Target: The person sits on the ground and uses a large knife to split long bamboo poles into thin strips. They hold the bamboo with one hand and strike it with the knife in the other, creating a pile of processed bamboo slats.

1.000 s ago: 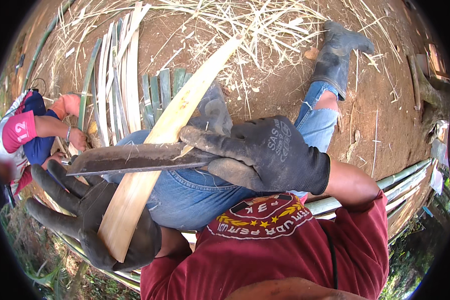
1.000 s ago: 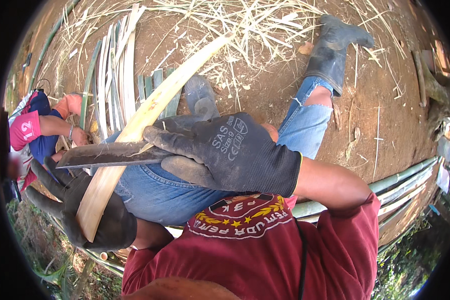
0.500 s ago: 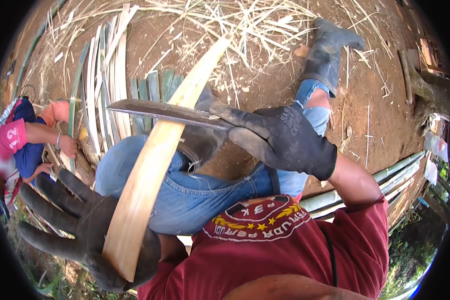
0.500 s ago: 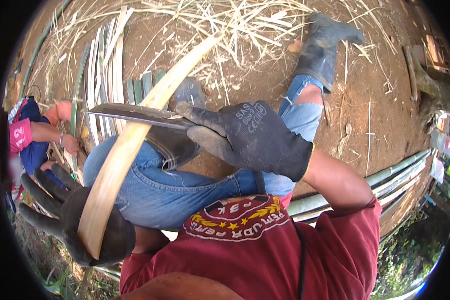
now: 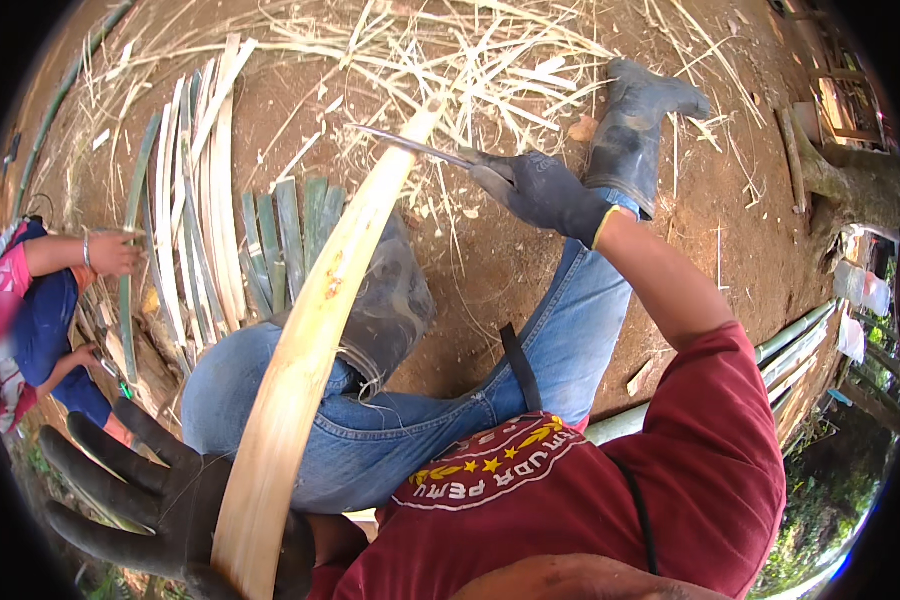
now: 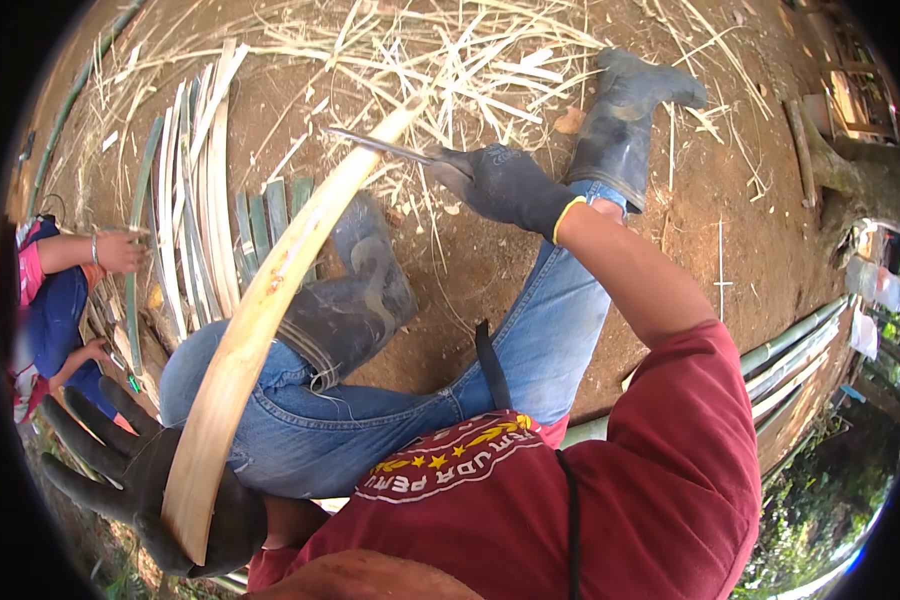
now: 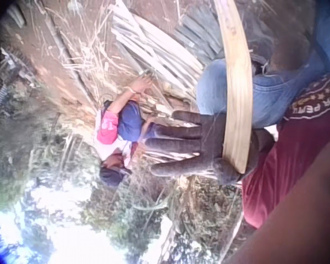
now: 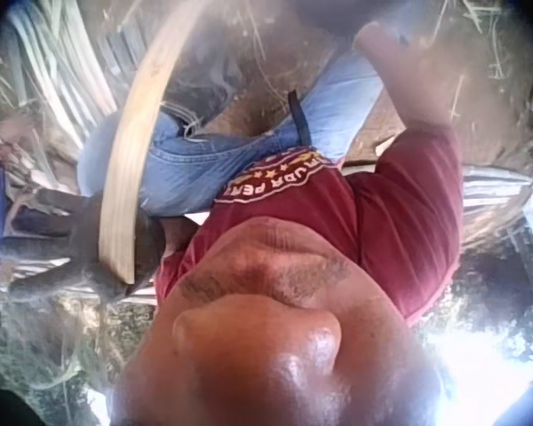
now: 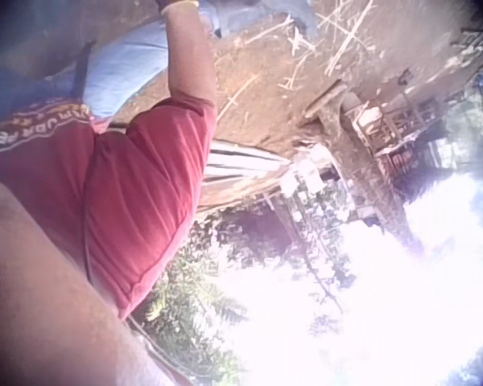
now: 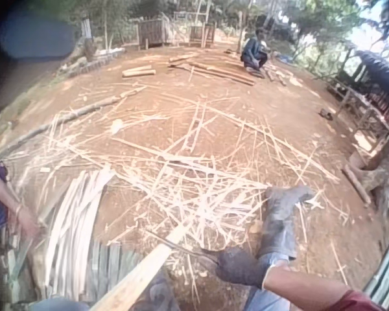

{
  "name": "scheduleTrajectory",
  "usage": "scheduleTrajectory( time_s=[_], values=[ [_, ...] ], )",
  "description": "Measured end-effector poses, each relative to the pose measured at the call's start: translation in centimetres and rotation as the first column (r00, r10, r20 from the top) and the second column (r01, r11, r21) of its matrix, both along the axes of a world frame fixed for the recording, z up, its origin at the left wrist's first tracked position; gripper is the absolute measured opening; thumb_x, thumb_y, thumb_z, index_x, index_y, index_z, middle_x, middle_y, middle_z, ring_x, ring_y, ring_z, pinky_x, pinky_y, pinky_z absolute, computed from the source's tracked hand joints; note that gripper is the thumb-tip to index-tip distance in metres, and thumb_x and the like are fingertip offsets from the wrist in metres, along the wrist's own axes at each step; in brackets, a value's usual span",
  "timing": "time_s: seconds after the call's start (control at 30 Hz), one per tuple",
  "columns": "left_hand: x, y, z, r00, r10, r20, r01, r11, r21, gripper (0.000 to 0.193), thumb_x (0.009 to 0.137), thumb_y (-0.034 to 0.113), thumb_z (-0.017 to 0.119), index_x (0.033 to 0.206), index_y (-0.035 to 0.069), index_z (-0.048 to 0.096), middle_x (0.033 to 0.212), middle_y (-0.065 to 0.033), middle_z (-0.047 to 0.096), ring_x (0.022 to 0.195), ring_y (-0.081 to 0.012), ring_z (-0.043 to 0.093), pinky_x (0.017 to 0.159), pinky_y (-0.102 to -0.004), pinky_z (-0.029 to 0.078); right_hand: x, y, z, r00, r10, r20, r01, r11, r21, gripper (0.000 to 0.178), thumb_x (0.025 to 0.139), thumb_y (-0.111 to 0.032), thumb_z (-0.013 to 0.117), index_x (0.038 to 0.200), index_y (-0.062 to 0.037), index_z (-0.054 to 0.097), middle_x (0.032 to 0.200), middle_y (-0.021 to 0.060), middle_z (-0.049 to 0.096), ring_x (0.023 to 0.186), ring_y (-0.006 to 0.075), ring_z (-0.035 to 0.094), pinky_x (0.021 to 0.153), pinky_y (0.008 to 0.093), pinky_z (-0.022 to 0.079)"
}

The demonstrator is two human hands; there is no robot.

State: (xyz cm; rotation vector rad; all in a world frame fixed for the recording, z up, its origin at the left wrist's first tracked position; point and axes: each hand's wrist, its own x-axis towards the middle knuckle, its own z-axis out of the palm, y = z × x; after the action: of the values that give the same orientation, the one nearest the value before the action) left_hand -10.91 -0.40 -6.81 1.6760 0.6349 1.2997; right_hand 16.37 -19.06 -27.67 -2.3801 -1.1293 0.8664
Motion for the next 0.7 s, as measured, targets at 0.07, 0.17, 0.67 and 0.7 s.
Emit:
scheduleTrajectory(
  time_s=[0.07, 0.17, 0.67, 0.7],
  values=[
    [0.5, 0.2, -0.1, 1.0, 0.008, -0.001, -0.008, 1.0, -0.003, 0.082, 0.089, 0.043, 0.059, 0.15, 0.008, 0.017, 0.145, -0.0262, 0.032, 0.139, -0.0391, 0.03, 0.118, -0.0562, 0.009, 0.4, 0.4, -1.2, 0.999, 0.035, -0.021, -0.035, 0.999, -0.012, 0.048, 0.1, -0.046, 0.043, 0.134, -0.015, 0.057, 0.082, 0.0242, 0.066, 0.077, 0.0417, 0.065, 0.072, 0.0486, 0.052],
    [0.5, 0.9, -0.8, 0.999, -0.032, 0.008, 0.032, 0.999, -0.029, 0.08, 0.089, 0.043, 0.059, 0.149, 0.008, 0.019, 0.144, -0.0258, 0.033, 0.138, -0.0388, 0.031, 0.118, -0.0563, 0.01, 2.4, 0.3, -4.0, 0.99, 0.012, 0.143, -0.024, 0.996, 0.083, 0.047, 0.099, -0.047, 0.045, 0.131, -0.0157, 0.06, 0.078, 0.0249, 0.065, 0.076, 0.0425, 0.064, 0.069, 0.0488, 0.051],
    [-1.8, 0.5, -1.9, 0.997, -0.058, -0.047, 0.054, 0.995, -0.084, 0.072, 0.091, 0.044, 0.056, 0.144, 0.007, 0.024, 0.136, -0.0238, 0.039, 0.133, -0.0373, 0.037, 0.117, -0.0569, 0.014, 3.1, -0.2, -4.2, 0.996, 0.066, 0.059, -0.06, 0.994, -0.091, 0.044, 0.1, -0.042, 0.046, 0.129, -0.0128, 0.06, 0.081, 0.027, 0.065, 0.078, 0.0432, 0.064, 0.072, 0.0491, 0.052],
    [-1.9, 0.5, -2.0, 0.997, -0.067, -0.047, 0.062, 0.994, -0.087, 0.071, 0.091, 0.044, 0.055, 0.144, 0.007, 0.025, 0.135, -0.0236, 0.039, 0.133, -0.0372, 0.037, 0.117, -0.0569, 0.014, 4.0, -1.3, -8.0, 0.981, 0.102, 0.166, -0.09, 0.993, -0.074, 0.044, 0.1, -0.042, 0.046, 0.13, -0.0129, 0.06, 0.081, 0.0269, 0.065, 0.078, 0.0425, 0.065, 0.072, 0.0488, 0.052]
  ],
)
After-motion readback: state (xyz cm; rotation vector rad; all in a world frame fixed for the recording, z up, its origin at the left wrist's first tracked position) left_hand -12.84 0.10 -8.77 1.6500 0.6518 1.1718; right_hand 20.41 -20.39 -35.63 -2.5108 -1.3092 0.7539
